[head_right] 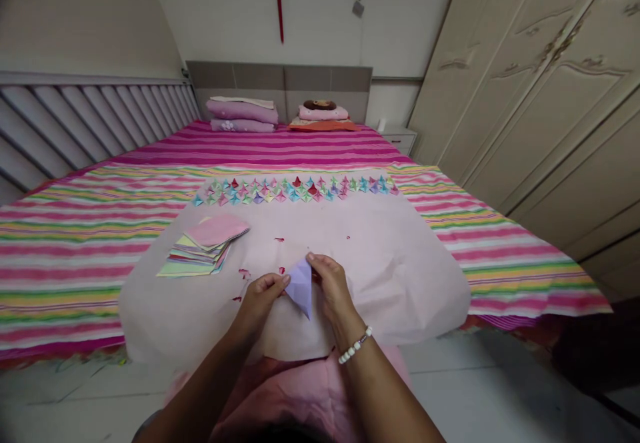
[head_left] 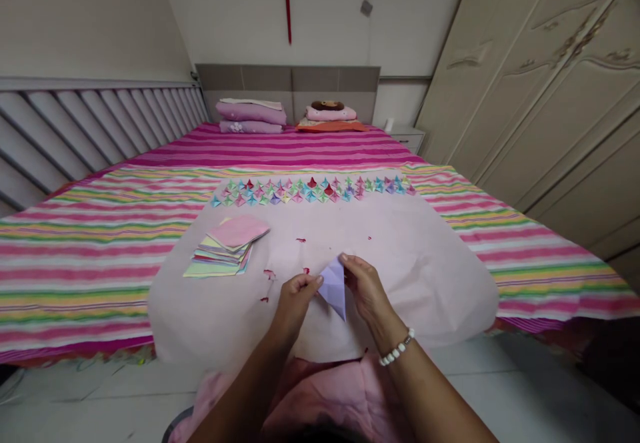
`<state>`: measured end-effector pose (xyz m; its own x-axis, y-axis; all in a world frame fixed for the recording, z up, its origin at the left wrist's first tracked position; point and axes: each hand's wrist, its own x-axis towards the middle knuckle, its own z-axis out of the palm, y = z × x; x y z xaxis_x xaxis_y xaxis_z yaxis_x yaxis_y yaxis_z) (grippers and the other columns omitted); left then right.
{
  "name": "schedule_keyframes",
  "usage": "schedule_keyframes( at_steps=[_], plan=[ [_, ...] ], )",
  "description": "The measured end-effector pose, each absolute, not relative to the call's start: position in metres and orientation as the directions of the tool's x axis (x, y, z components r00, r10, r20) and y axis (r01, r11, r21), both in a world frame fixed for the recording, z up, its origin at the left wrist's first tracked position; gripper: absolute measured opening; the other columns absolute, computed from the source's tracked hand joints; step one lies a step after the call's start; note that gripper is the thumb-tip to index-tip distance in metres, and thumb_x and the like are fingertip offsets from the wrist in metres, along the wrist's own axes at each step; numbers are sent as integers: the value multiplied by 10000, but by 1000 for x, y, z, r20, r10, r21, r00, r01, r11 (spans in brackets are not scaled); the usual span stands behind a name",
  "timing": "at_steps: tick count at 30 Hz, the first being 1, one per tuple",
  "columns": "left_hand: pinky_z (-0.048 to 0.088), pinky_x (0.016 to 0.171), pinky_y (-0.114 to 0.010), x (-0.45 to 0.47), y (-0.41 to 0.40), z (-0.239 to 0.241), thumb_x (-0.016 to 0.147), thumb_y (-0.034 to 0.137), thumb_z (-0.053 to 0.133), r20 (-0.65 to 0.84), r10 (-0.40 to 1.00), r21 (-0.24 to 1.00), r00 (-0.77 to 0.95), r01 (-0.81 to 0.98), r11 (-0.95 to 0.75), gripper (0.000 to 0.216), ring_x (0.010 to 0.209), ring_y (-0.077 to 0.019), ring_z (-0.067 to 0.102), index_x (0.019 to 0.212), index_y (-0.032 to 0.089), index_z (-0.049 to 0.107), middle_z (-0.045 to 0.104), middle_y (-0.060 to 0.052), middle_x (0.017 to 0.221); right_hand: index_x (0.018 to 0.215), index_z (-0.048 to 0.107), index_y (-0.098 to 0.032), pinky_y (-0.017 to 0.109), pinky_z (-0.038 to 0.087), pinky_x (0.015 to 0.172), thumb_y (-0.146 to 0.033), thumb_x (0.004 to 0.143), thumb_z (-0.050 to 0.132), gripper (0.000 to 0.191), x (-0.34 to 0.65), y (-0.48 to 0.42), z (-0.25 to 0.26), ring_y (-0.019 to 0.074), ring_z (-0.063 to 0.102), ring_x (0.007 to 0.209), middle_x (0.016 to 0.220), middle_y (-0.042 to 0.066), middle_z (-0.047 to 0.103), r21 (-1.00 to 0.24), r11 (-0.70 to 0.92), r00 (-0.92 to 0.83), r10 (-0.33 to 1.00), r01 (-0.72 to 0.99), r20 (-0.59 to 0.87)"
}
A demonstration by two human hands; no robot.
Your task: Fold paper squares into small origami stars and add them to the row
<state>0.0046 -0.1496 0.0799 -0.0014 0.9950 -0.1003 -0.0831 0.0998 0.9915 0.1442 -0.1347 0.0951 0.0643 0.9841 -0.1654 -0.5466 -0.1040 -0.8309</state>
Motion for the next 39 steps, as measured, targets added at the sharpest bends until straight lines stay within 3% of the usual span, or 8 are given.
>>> schedule_keyframes(
  at_steps=[5,9,13,16,19,24,31,39],
  plan=[
    [344,587,-239,6,-149,78,676,413,711,-105,994,990,41,-85,108,301,576,-117,458,578,151,599,527,28,558,655,661,-153,265,394,521,-318,512,857,293,140,-138,91,125,523,493,554,-17,623,-818,-243,-66,967,-522,-245],
    [341,591,-238,7,-149,77,680,412,709,-97,994,992,53,-80,101,310,576,-116,456,559,153,589,524,28,553,531,587,-164,249,333,473,-321,520,854,310,144,-132,89,97,449,435,458,-47,546,-832,-190,29,970,-521,-240],
    [343,609,-239,5,-149,76,688,419,704,-106,994,990,28,-93,108,313,593,-117,460,569,152,593,528,24,569,583,616,-182,249,371,530,-391,606,804,282,150,-131,90,106,489,509,538,-44,587,-832,-117,82,978,-543,-191],
    [344,612,-239,5,-149,76,686,442,705,-109,994,989,-31,-105,105,323,598,-118,460,586,151,609,529,23,572,651,664,-180,270,412,574,-445,633,779,290,148,-140,91,137,539,557,601,-9,635,-823,-200,-99,980,-532,-174],
    [346,610,-237,5,-149,76,678,460,709,-116,992,987,-56,-119,108,333,598,-116,460,605,147,618,530,23,575,712,695,-166,276,438,637,-336,536,850,290,143,-150,91,150,575,597,637,3,667,-841,-260,-232,959,-475,-166],
    [343,596,-231,3,-147,74,687,457,708,-126,992,975,-10,-184,122,327,588,-105,451,626,147,628,525,26,579,592,654,-165,260,399,559,-341,523,843,267,140,-151,87,128,525,524,556,-9,631,-894,-201,-48,979,-401,-199],
    [322,580,-220,-5,-143,66,711,429,704,-126,987,974,97,-177,141,287,583,-95,427,742,145,681,533,29,592,573,603,-167,239,286,482,-412,620,788,311,145,-151,90,95,392,480,510,-41,507,-984,-57,34,997,-169,-64],
    [336,580,-198,3,-148,73,620,430,780,-184,958,889,219,-379,257,336,565,-70,414,672,144,611,497,42,601,581,537,-190,253,330,519,-519,765,649,394,149,-155,107,117,424,497,506,-36,480,-921,-121,-68,992,-371,-103]
  ],
)
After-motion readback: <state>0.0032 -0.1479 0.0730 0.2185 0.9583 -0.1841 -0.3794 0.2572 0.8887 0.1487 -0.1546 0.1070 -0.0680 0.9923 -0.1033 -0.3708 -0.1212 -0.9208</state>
